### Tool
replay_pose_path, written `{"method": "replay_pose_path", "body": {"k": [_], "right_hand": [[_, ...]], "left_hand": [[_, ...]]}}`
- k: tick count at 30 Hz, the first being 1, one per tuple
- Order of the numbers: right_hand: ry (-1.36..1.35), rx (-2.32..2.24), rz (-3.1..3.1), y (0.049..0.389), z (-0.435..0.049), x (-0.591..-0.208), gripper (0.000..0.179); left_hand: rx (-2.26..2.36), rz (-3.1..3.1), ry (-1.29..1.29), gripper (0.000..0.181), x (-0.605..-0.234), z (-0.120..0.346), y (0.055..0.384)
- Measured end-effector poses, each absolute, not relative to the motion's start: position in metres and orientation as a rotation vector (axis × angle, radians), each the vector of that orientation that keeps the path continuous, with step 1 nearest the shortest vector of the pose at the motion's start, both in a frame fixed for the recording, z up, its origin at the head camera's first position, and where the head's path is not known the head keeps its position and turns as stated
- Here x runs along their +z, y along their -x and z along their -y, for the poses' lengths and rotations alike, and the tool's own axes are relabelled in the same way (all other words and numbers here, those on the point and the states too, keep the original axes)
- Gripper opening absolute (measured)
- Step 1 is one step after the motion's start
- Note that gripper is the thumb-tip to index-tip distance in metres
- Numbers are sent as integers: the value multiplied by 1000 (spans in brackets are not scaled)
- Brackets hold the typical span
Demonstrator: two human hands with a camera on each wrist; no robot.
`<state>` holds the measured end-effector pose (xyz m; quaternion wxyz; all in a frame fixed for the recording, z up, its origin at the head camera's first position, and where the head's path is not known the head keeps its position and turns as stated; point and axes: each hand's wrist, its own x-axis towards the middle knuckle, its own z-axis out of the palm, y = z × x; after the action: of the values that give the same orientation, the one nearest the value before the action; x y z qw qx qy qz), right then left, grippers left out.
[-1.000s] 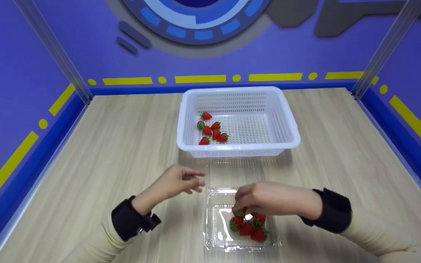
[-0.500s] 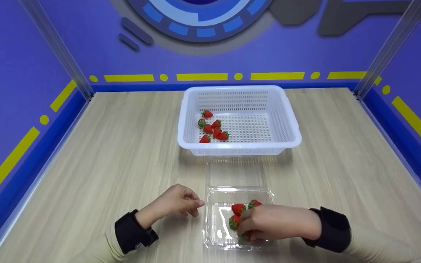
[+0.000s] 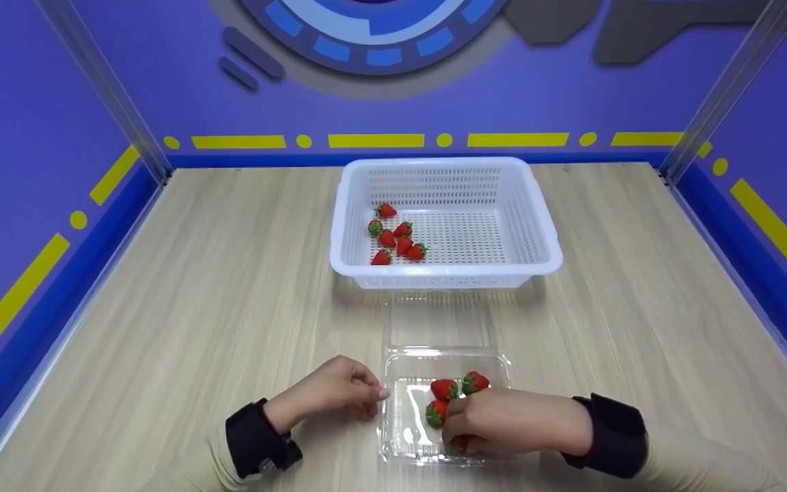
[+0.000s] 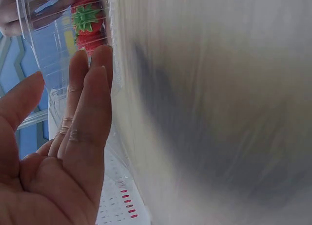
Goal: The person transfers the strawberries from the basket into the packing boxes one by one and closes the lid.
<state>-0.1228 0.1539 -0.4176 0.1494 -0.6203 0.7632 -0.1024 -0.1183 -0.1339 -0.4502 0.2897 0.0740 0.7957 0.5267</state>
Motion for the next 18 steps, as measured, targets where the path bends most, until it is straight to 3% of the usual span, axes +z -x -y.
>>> {"method": "replay_pose_path", "body": {"k": [18], "right_hand": [[1884, 36, -2384, 109, -145, -425, 14]], "left_hand": [[1512, -2025, -127, 10, -448, 128, 117]]}}
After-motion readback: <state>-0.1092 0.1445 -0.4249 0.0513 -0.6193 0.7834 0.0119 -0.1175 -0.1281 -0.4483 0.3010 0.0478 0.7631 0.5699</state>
